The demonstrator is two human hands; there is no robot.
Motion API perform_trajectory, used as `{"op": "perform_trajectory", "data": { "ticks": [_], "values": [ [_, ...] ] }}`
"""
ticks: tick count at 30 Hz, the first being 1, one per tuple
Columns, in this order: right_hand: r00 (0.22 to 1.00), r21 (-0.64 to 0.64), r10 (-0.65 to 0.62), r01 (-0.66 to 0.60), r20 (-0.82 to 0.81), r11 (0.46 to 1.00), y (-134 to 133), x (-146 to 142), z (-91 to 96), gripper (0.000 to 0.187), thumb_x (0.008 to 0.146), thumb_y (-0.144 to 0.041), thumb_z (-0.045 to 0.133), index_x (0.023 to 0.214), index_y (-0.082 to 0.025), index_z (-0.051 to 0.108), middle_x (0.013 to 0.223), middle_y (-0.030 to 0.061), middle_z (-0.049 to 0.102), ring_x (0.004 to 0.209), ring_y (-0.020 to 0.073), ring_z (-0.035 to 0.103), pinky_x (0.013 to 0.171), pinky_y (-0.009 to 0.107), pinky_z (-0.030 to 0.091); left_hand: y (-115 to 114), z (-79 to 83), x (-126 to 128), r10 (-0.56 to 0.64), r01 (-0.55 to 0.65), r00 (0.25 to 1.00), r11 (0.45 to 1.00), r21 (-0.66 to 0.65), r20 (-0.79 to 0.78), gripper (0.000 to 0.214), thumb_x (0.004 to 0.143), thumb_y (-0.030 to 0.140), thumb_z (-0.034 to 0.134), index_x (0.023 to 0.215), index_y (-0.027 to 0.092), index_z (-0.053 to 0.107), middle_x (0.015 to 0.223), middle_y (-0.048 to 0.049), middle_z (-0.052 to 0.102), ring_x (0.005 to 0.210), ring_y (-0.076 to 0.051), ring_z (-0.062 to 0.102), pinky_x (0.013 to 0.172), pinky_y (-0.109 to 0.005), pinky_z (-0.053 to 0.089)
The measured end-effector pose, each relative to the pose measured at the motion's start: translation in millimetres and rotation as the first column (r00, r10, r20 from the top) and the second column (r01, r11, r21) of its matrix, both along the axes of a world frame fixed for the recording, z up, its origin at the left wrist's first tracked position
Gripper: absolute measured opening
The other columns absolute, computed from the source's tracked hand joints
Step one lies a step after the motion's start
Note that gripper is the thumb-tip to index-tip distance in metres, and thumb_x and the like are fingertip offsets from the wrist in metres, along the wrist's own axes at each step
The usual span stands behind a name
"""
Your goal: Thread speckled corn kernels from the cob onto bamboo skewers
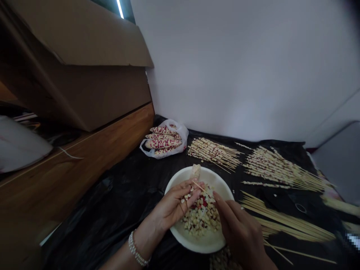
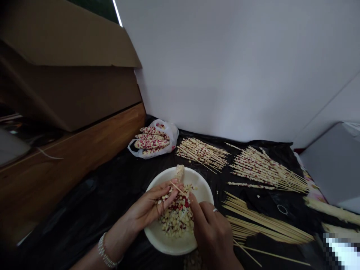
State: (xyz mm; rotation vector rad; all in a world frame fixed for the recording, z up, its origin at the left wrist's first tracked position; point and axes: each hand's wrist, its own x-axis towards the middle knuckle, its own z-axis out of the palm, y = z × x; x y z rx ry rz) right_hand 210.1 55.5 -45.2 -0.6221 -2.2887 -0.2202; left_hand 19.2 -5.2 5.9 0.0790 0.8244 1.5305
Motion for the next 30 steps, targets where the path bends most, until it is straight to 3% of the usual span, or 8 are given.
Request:
{"op": "perform_trajectory", "data": {
  "ticks": [5,11,19,30],
  "values": [
    [1.0,0.027,-0.004,0.004,-0.016,1.0,-1,8,2.7,0.049,0.084,-0.007,0.053,0.132,-0.02,0.051,0.087,0.0017,0.066,0.059,0.0063,0.053,0.06,0.021,0.038,2,-2.1,-3,0.067,-0.066,0.998,0.996,-0.051,0.013,0.017,0.082,0.005,0.058,0.096,0.008,0.068,0.099,-0.0111,0.071,0.086,-0.012,0.068,0.082,-0.017,0.052],
    [0.999,0.013,0.043,-0.043,-0.023,0.999,-5,10,16.2,0.05,0.086,-0.009,0.053,0.135,-0.017,0.047,0.087,0.0036,0.066,0.063,0.0079,0.055,0.058,0.022,0.039,3,-6.1,-4,0.094,-0.081,0.988,0.99,-0.111,0.12,0.012,0.084,0.009,0.059,0.093,0.008,0.067,0.084,-0.0063,0.071,0.07,-0.007,0.066,0.064,-0.01,0.051],
    [0.999,0.038,0.025,-0.026,0.024,0.999,-15,7,24.0,0.049,0.088,-0.009,0.049,0.135,-0.018,0.047,0.084,0.0032,0.066,0.066,0.0094,0.058,0.059,0.024,0.04,4,-8.2,-4,0.171,-0.158,0.98,0.98,-0.122,0.101,0.022,0.081,0.006,0.062,0.102,0.011,0.067,0.098,-0.0084,0.072,0.088,-0.013,0.069,0.077,-0.017,0.055],
    [0.993,0.062,-0.004,-0.003,0.116,0.998,-12,9,15.5,0.046,0.087,-0.009,0.048,0.133,-0.014,0.05,0.084,0.0045,0.065,0.062,0.0098,0.056,0.055,0.025,0.039,4,-8.0,4,0.12,-0.115,0.992,0.988,-0.102,0.044,0.02,0.079,0.009,0.066,0.098,0.011,0.068,0.098,-0.0095,0.073,0.096,-0.017,0.068,0.079,-0.019,0.056]
  ]
}}
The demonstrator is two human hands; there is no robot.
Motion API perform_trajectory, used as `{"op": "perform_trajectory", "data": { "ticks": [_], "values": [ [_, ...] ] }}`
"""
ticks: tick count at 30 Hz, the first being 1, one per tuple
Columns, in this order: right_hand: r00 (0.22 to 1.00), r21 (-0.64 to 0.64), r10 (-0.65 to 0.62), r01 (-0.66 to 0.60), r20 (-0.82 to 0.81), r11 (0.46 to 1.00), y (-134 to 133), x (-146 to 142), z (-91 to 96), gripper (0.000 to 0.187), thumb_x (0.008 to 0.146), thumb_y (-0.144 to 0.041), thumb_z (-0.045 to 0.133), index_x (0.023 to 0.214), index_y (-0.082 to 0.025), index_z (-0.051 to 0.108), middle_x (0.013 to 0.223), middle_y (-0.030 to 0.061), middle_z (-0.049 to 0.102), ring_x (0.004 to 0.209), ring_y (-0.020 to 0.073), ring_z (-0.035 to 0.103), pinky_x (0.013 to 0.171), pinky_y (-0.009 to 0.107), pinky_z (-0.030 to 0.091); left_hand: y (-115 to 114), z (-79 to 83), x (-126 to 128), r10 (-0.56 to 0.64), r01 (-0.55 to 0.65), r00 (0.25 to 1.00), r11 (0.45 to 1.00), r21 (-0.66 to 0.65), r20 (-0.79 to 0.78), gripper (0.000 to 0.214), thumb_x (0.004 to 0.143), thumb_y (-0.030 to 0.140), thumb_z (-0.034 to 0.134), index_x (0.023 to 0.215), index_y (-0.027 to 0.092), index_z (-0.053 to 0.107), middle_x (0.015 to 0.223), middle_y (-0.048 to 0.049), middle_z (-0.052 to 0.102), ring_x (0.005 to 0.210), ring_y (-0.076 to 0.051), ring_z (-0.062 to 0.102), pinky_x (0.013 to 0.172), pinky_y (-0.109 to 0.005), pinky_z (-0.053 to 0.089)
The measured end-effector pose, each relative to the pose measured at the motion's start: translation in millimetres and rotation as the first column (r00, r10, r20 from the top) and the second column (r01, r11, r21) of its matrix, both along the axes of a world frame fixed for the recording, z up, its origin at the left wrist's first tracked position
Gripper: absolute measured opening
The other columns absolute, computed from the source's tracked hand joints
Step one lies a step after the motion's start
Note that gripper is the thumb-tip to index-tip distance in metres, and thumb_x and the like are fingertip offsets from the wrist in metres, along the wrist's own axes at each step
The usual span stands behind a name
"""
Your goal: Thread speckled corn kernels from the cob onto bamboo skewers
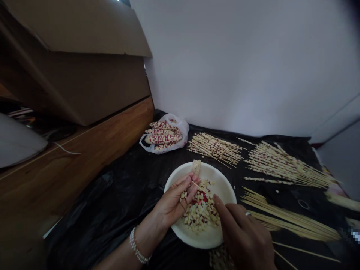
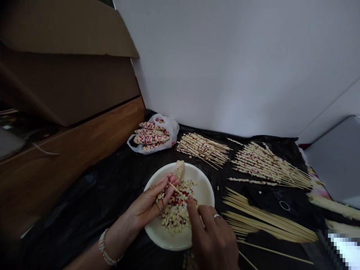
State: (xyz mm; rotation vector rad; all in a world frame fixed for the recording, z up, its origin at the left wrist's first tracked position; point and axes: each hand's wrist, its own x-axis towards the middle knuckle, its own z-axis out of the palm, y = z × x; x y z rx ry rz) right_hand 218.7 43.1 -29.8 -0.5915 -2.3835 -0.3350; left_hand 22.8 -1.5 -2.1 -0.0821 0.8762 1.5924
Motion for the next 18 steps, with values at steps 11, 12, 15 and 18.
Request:
{"op": "perform_trajectory", "data": {
  "ticks": [11,12,15,18],
  "values": [
    [0.999,0.021,-0.022,0.022,-0.026,1.0,-2,-3,11.0,0.038,0.089,-0.01,0.044,0.124,-0.014,0.056,0.081,0.004,0.064,0.064,0.0113,0.054,0.056,0.026,0.035,-2,-0.9,-2,0.001,-0.001,1.0,1.0,-0.012,0.016,0.022,0.079,0.005,0.064,0.098,0.013,0.069,0.103,-0.01,0.072,0.101,-0.019,0.067,0.078,-0.021,0.057],
    [0.999,0.02,-0.022,0.022,-0.024,1.0,-2,-3,10.6,0.037,0.089,-0.009,0.044,0.124,-0.014,0.057,0.081,0.0038,0.064,0.064,0.0113,0.054,0.056,0.027,0.035,-2,-1.9,-2,0.002,-0.002,1.0,1.0,-0.012,0.023,0.022,0.079,0.005,0.064,0.099,0.013,0.069,0.103,-0.0101,0.072,0.101,-0.019,0.067,0.078,-0.021,0.057],
    [0.999,0.02,-0.028,0.028,-0.025,0.999,-3,-3,9.7,0.039,0.088,-0.007,0.045,0.124,-0.014,0.057,0.081,0.0036,0.064,0.063,0.0115,0.052,0.055,0.027,0.034,-2,-3.8,-3,0.001,-0.001,1.0,1.0,-0.002,0.029,0.023,0.078,0.004,0.064,0.1,0.011,0.068,0.104,-0.0118,0.071,0.102,-0.02,0.066,0.08,-0.021,0.057],
    [0.999,0.019,-0.038,0.038,-0.001,0.999,-4,-1,10.3,0.04,0.088,-0.007,0.046,0.125,-0.014,0.056,0.084,0.0046,0.065,0.065,0.0122,0.053,0.057,0.028,0.035,-2,-3.4,-2,0.001,-0.001,1.0,1.0,-0.001,0.019,0.025,0.078,0.003,0.064,0.102,0.01,0.067,0.107,-0.0122,0.07,0.103,-0.019,0.066,0.081,-0.021,0.056]
  ]
}}
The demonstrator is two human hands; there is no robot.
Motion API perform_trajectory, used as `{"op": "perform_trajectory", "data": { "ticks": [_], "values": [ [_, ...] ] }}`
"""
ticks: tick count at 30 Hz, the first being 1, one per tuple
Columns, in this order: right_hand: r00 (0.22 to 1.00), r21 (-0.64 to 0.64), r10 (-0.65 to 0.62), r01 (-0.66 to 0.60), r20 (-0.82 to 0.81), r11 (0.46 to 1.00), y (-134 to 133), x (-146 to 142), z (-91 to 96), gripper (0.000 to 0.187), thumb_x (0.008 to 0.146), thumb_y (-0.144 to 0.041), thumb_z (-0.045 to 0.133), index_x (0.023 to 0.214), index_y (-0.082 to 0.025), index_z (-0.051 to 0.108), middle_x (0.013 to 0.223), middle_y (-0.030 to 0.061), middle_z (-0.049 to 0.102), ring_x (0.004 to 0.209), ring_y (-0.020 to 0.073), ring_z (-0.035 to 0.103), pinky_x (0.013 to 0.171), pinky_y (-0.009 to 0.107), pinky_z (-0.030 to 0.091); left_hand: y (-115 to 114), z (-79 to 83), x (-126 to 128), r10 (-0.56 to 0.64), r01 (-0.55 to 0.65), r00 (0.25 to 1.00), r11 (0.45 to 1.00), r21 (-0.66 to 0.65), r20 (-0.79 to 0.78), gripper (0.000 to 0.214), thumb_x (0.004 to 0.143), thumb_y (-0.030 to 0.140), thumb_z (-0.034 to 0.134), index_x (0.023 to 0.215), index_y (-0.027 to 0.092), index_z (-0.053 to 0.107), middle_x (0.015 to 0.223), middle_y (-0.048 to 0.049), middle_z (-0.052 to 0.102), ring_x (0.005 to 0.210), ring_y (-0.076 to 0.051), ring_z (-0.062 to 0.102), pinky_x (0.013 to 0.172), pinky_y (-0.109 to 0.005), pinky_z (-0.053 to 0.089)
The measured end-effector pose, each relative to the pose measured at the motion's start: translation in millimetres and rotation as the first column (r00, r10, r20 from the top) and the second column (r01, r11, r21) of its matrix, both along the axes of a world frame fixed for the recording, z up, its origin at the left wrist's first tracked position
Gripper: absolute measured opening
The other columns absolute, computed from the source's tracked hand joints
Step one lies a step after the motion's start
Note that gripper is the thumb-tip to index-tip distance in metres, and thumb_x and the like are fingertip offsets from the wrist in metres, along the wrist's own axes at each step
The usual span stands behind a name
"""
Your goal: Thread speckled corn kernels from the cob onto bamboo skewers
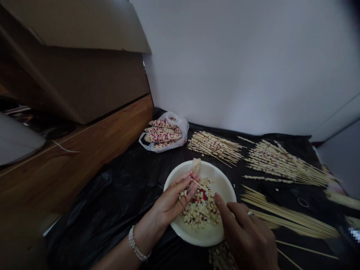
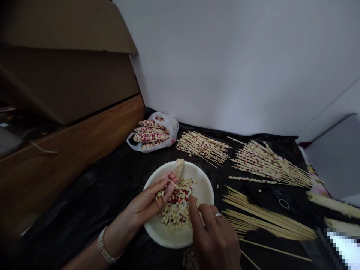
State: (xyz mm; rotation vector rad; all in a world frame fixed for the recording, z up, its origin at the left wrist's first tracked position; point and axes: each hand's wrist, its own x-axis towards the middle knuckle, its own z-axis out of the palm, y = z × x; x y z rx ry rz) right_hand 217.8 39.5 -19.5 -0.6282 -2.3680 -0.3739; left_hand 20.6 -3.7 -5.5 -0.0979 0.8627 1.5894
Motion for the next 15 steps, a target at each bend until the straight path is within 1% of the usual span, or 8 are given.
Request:
{"op": "perform_trajectory", "data": {
  "ticks": [4,8,11,15],
  "values": [
    [0.998,0.001,-0.003,0.003,0.063,1.0,-1.9,4.0,2.9,0.045,0.087,-0.007,0.048,0.131,-0.014,0.051,0.09,0.006,0.066,0.071,0.0138,0.056,0.059,0.029,0.038,0.5,0.6,1.5,0.013,-0.013,1.0,1.0,-0.003,-0.016,0.027,0.075,0.002,0.067,0.101,0.009,0.067,0.112,-0.0115,0.068,0.104,-0.018,0.065,0.083,-0.02,0.055],
    [0.998,-0.029,-0.011,0.012,0.058,1.0,-4.4,4.8,6.1,0.052,0.086,-0.006,0.046,0.138,-0.016,0.044,0.092,0.0068,0.067,0.076,0.0162,0.058,0.06,0.03,0.039,0.8,1.3,3.1,0.019,-0.019,0.999,1.0,-0.005,-0.032,0.025,0.075,0.002,0.067,0.1,0.008,0.067,0.113,-0.0128,0.068,0.101,-0.018,0.066,0.083,-0.021,0.055],
    [0.998,-0.011,-0.016,0.016,0.056,1.0,-6.0,3.4,6.7,0.055,0.086,-0.005,0.046,0.139,-0.017,0.042,0.092,0.0067,0.067,0.071,0.0147,0.057,0.059,0.03,0.039,0.8,3.0,4.7,0.017,-0.017,0.998,1.0,-0.01,-0.056,0.023,0.077,0.002,0.065,0.099,0.008,0.068,0.107,-0.0121,0.069,0.095,-0.016,0.068,0.081,-0.02,0.056],
    [0.998,0.016,-0.034,0.033,0.057,0.999,-6.3,0.8,2.5,0.052,0.085,-0.006,0.048,0.136,-0.016,0.046,0.088,0.0053,0.067,0.067,0.0129,0.056,0.058,0.029,0.038,1.0,3.5,7.0,0.004,-0.005,0.995,1.0,-0.006,-0.1,0.022,0.078,0.004,0.065,0.099,0.008,0.068,0.101,-0.0108,0.071,0.09,-0.014,0.068,0.083,-0.021,0.055]
  ]
}}
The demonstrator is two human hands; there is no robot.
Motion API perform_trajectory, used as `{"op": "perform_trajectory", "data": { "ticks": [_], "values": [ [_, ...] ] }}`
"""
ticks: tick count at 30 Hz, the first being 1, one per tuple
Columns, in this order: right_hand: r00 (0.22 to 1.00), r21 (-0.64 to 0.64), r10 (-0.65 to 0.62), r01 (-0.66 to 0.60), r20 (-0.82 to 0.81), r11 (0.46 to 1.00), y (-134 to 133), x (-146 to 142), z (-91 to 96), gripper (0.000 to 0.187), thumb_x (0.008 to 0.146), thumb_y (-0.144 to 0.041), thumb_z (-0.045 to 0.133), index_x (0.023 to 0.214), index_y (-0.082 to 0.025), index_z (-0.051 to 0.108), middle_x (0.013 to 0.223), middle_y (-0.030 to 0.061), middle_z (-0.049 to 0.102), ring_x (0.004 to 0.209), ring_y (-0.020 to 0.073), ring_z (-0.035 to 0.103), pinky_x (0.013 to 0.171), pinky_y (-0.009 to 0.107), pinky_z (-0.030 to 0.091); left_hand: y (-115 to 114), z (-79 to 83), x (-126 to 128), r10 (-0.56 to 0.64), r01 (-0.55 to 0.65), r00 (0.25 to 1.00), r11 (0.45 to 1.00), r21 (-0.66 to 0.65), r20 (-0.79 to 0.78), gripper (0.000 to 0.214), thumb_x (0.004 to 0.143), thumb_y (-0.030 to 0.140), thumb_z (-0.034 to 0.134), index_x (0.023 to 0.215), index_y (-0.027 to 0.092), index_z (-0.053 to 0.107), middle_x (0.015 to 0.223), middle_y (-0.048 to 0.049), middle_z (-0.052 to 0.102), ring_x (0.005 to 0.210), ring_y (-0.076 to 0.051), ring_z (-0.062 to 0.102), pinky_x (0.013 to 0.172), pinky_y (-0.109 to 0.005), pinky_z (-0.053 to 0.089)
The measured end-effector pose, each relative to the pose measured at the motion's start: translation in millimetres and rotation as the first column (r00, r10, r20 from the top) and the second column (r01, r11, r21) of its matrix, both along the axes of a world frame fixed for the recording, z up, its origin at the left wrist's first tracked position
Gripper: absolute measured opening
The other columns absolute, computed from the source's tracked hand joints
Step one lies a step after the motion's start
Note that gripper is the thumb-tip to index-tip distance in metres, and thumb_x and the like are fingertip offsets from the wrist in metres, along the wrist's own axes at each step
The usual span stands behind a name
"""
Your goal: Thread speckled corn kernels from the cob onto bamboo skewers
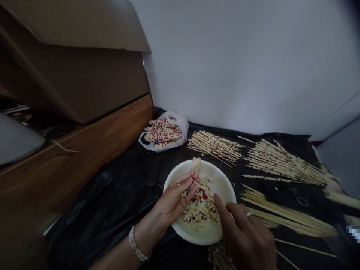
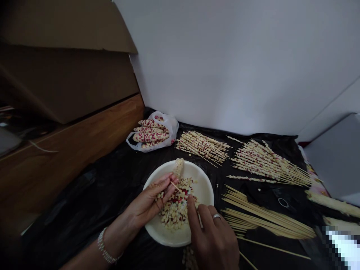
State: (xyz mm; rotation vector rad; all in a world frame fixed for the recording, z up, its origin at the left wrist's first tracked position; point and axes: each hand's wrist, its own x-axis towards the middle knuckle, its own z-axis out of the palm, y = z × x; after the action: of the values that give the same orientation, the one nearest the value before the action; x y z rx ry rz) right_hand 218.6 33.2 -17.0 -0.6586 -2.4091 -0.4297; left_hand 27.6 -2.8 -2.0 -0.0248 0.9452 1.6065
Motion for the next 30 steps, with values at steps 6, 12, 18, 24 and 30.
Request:
{"op": "perform_trajectory", "data": {
  "ticks": [6,12,18,24,30],
  "values": [
    [0.995,-0.004,0.035,-0.036,-0.094,0.999,4,-1,-10.0,0.039,0.088,-0.01,0.049,0.125,-0.015,0.056,0.079,0.0026,0.064,0.063,0.0097,0.053,0.057,0.025,0.035,-1,-3.6,-1,-0.043,0.043,0.999,0.999,0.013,0.006,0.02,0.08,0.006,0.064,0.099,0.008,0.068,0.1,-0.0106,0.07,0.087,-0.013,0.067,0.082,-0.02,0.055],
    [0.986,-0.025,0.043,-0.047,-0.162,0.999,6,-6,-4.6,0.039,0.085,-0.01,0.055,0.124,-0.013,0.056,0.082,0.0026,0.066,0.061,0.009,0.054,0.055,0.025,0.037,-1,0.8,-1,-0.102,0.102,0.994,0.994,0.029,0.029,0.005,0.081,0.012,0.065,0.083,0.011,0.07,0.068,-0.001,0.064,0.057,-0.004,0.058,0.054,-0.008,0.048],
    [0.951,-0.129,0.092,-0.136,-0.295,0.982,3,-13,-2.6,0.022,0.084,-0.005,0.054,0.106,-0.009,0.056,0.083,0.0063,0.066,0.076,0.0124,0.06,0.068,0.024,0.046,1,3.7,-2,-0.014,0.014,1.0,1.0,0.019,-0.013,0.004,0.078,0.008,0.067,0.082,0.009,0.068,0.065,0.0005,0.06,0.054,-0.002,0.054,0.05,-0.007,0.045],
    [0.95,-0.155,0.089,-0.141,-0.299,0.978,2,-12,-8.1,0.023,0.085,-0.007,0.054,0.108,-0.01,0.055,0.088,0.0076,0.067,0.081,0.0134,0.061,0.072,0.024,0.049,1,2.9,-1,-0.042,0.043,0.998,0.999,0.02,-0.053,0.005,0.074,0.012,0.071,0.078,0.01,0.069,0.066,0.0009,0.061,0.054,-0.001,0.053,0.051,-0.007,0.045],
    [0.949,-0.227,0.058,-0.133,-0.31,0.965,0,-11,-12.4,0.023,0.087,-0.009,0.052,0.11,-0.015,0.055,0.089,0.0064,0.067,0.079,0.013,0.063,0.071,0.025,0.051,1,2.7,2,-0.051,0.054,0.99,0.998,0.02,-0.132,0.009,0.07,0.018,0.076,0.073,0.012,0.07,0.065,0.0018,0.06,0.055,-0.002,0.051,0.052,-0.008,0.043]
  ]
}}
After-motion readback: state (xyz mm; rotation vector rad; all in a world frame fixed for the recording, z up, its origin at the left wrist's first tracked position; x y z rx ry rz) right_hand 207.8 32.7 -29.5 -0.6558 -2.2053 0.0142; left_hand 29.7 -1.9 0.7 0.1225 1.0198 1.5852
